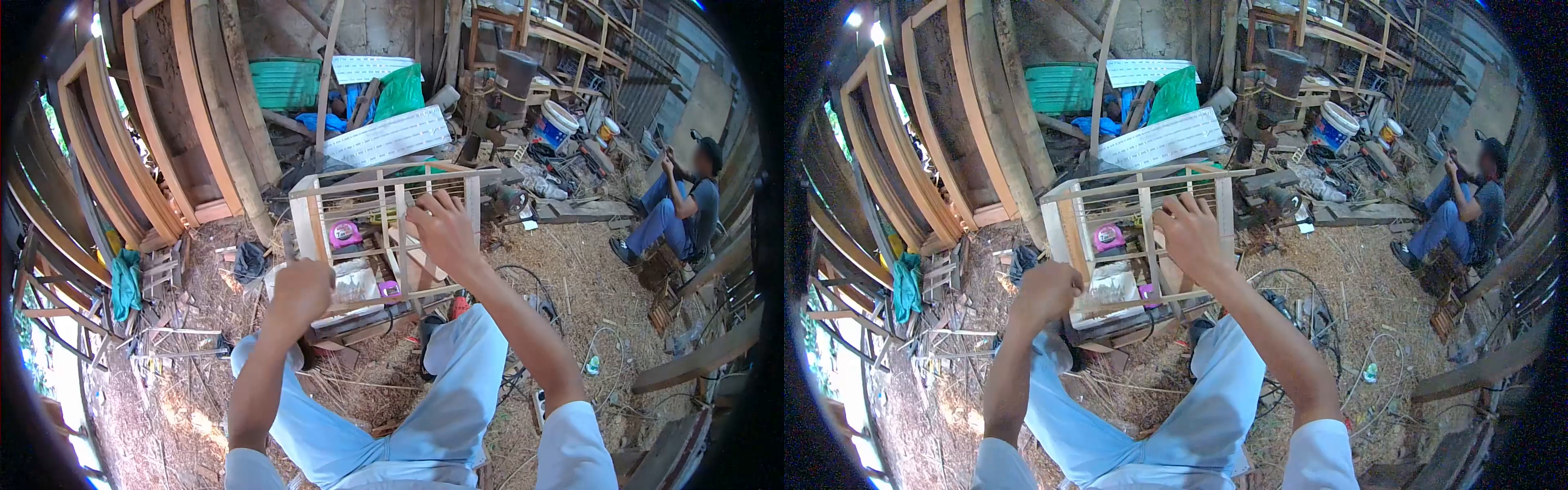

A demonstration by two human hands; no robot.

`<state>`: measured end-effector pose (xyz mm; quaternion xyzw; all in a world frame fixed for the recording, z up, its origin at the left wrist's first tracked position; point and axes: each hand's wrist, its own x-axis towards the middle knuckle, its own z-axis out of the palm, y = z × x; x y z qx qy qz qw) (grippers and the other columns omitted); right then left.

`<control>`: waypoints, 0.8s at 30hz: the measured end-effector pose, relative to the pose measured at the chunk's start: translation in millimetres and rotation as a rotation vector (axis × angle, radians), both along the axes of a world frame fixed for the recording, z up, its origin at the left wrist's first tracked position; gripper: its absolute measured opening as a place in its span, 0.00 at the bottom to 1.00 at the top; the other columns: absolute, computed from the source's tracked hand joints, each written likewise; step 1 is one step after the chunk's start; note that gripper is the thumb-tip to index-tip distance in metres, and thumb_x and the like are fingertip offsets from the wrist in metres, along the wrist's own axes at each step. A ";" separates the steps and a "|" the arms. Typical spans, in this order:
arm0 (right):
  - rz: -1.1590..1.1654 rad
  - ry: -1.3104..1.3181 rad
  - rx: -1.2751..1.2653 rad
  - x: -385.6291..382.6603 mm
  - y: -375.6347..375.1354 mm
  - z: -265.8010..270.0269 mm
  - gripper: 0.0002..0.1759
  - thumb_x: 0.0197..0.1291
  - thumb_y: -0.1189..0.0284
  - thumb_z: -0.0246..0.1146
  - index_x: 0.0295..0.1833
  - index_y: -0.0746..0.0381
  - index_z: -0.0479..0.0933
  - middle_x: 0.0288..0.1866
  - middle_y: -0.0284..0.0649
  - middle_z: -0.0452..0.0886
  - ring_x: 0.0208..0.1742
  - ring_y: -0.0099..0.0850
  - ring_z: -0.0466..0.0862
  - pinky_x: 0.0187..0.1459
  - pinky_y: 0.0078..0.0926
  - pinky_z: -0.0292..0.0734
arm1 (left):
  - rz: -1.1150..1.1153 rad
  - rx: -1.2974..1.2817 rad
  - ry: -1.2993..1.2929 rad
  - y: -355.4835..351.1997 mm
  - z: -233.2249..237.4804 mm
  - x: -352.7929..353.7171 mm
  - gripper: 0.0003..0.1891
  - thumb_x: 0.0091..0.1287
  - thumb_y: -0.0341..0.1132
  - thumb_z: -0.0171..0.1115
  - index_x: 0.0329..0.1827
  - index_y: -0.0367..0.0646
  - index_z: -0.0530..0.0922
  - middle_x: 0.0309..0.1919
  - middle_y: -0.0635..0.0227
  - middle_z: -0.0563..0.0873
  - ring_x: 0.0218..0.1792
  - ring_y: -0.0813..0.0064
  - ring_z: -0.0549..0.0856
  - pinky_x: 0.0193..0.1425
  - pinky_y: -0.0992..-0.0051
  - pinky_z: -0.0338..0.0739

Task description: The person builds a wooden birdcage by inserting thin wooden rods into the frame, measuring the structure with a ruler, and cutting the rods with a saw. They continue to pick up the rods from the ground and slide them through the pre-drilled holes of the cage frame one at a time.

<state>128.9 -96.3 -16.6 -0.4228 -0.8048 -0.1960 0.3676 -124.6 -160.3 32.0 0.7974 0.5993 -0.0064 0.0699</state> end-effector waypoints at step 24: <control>-0.006 0.392 0.002 -18.4 5.4 -44.5 0.12 0.45 0.85 0.61 0.38 0.64 0.72 0.35 0.46 0.74 0.39 0.48 0.71 0.40 0.45 0.69 | -0.299 0.604 -0.321 107.5 -5.0 98.4 0.16 0.61 0.43 0.64 0.49 0.46 0.80 0.40 0.66 0.87 0.44 0.63 0.84 0.50 0.63 0.69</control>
